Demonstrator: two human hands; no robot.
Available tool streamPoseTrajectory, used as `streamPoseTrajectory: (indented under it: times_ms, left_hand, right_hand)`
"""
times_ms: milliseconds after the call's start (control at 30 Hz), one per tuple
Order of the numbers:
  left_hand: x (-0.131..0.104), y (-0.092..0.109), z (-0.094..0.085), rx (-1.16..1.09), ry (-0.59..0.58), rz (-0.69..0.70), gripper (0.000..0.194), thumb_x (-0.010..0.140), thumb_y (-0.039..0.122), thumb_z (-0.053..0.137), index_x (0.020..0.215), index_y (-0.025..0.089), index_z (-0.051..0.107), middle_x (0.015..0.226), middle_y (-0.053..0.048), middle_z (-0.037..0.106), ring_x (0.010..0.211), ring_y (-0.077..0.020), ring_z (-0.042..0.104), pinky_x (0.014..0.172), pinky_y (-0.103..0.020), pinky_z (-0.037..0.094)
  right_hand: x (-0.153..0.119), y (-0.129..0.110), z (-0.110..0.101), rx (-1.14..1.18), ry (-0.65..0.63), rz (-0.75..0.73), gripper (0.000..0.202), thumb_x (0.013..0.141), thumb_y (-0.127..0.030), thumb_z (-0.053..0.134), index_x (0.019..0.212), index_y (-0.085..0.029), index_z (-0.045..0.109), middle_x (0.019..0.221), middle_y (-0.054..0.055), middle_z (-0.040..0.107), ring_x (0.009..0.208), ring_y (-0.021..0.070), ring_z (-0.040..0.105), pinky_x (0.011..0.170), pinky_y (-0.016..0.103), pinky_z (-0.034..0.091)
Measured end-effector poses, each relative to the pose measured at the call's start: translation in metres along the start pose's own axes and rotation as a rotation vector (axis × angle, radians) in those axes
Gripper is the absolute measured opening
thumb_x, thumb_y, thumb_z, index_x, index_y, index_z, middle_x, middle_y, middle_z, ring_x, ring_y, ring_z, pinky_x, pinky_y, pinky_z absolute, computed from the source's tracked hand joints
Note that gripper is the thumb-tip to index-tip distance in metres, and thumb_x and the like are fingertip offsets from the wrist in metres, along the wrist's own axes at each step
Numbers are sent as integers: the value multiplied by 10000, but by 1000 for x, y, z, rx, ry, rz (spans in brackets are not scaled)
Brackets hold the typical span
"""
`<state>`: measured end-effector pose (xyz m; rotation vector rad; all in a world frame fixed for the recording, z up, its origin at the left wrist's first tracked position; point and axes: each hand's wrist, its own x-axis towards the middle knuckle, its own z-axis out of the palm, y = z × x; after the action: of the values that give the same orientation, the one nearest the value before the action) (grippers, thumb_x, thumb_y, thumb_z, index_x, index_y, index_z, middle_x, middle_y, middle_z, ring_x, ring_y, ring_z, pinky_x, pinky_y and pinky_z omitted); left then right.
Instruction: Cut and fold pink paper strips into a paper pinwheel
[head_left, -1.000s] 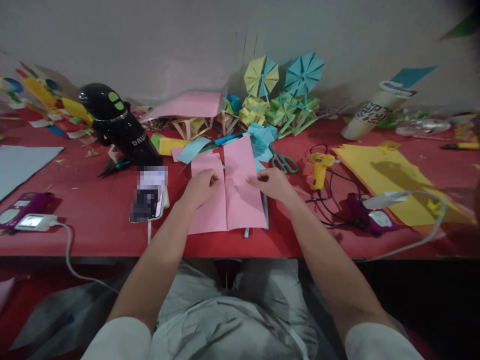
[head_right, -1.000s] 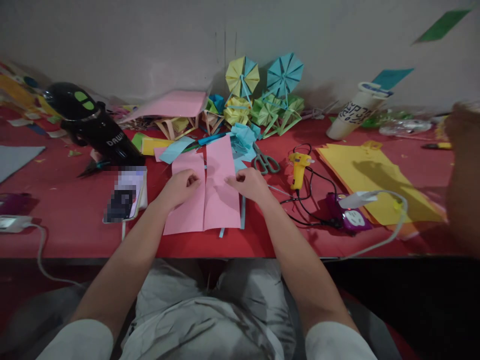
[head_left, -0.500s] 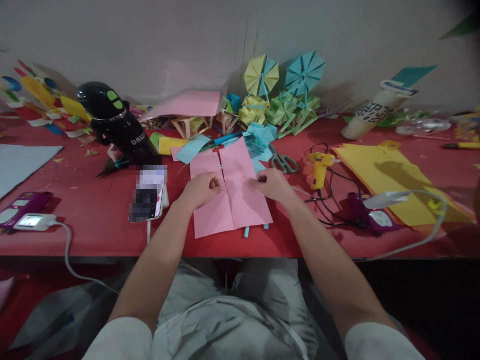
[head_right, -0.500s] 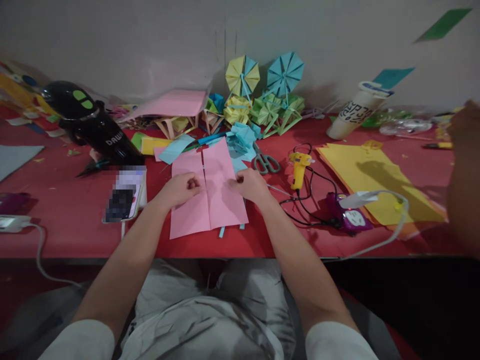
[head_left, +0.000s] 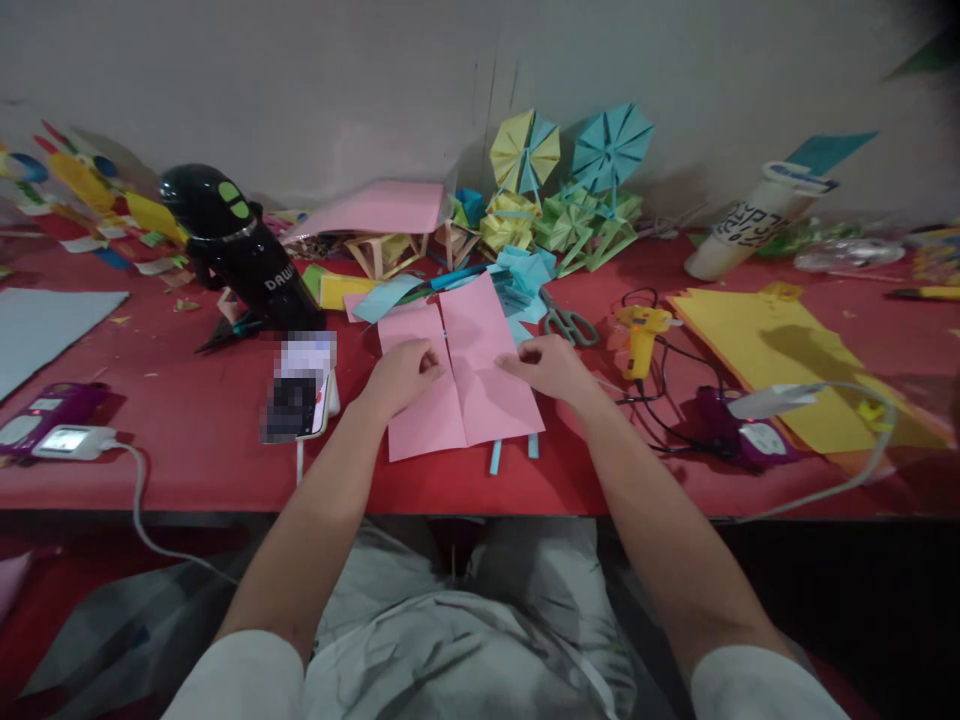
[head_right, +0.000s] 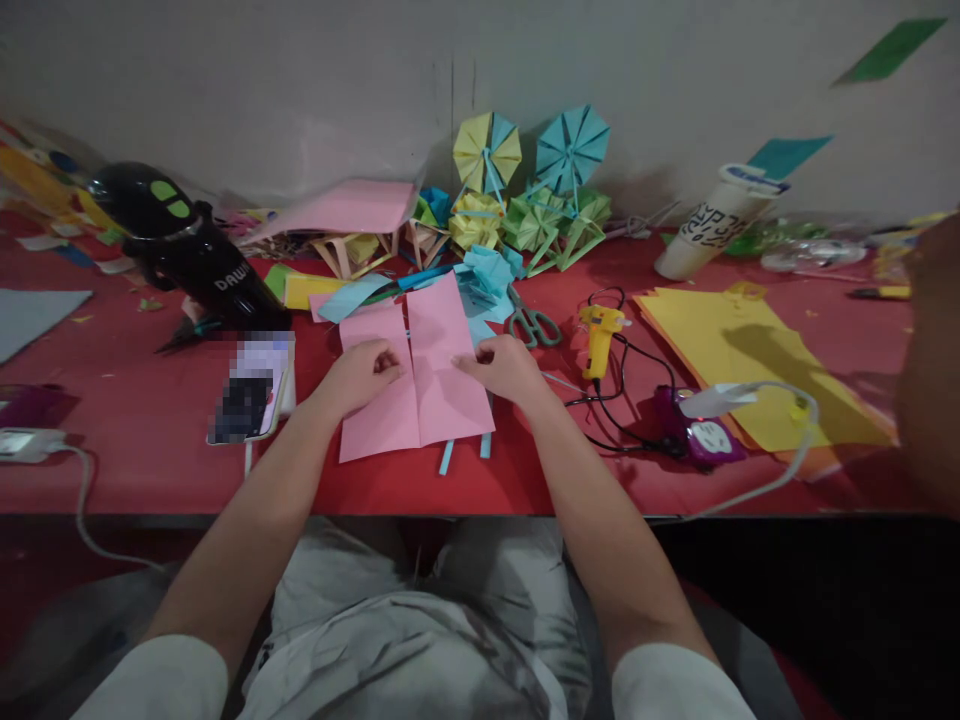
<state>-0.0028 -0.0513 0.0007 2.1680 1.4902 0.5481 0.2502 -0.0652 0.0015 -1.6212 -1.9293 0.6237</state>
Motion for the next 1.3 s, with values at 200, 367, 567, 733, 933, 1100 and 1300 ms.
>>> streamPoseTrajectory:
  times_ms: [200, 367, 567, 733, 933, 1100, 1300]
  left_hand:
    - [-5, 10, -8, 61, -72, -56, 243, 785, 453, 655, 775, 212, 624, 830, -28, 668, 748, -175, 574, 605, -290, 352]
    - [-6, 7, -8, 54, -143, -71, 247, 747, 454, 687, 753, 217, 618, 820, -12, 655, 720, -158, 558, 579, -282, 330]
    - [-4, 2, -4, -15, -118, -75, 221, 749, 418, 704, 745, 214, 617, 789, -4, 643, 706, -151, 547, 570, -280, 329]
    - [-2, 2, -5, -11, -89, -56, 230, 773, 399, 691, 726, 202, 582, 806, -19, 643, 715, -158, 543, 580, -284, 338]
    - [-1, -1, -3, 11, -45, -18, 201, 807, 387, 648, 762, 198, 598, 807, -34, 650, 712, -165, 550, 607, -290, 370]
    - [-2, -1, -6, 30, -41, 88, 196, 748, 377, 675, 778, 199, 597, 861, -47, 655, 798, -194, 580, 702, -311, 428]
    - [-1, -2, -6, 15, -40, 93, 242, 685, 368, 747, 790, 200, 607, 875, -41, 649, 832, -197, 583, 743, -319, 442]
  right_hand:
    - [1, -1, 4, -8, 21, -20, 415, 788, -453, 595, 516, -194, 418, 514, -25, 355, 543, 106, 309, 534, 308, 224]
    - [0, -1, 4, -16, 12, -19, 425, 791, -435, 600, 508, -194, 393, 514, -32, 335, 540, 101, 302, 533, 303, 217]
    - [2, 3, 3, -89, -13, 5, 431, 794, -404, 611, 504, -198, 369, 517, -24, 348, 545, 109, 288, 534, 315, 196]
    - [3, 4, 2, -112, -10, 15, 422, 798, -413, 611, 510, -197, 391, 532, -12, 381, 556, 116, 311, 535, 311, 205]
    - [0, 1, -1, -41, 24, 22, 484, 788, -553, 614, 518, -193, 435, 538, -8, 413, 560, 115, 340, 540, 301, 234]
    - [0, 0, -2, 78, -11, -13, 461, 752, -582, 625, 557, -185, 498, 541, -13, 428, 561, 113, 366, 533, 290, 247]
    - [0, -1, -4, 106, -88, -34, 456, 752, -539, 621, 529, -193, 424, 538, -28, 364, 566, 103, 318, 538, 295, 227]
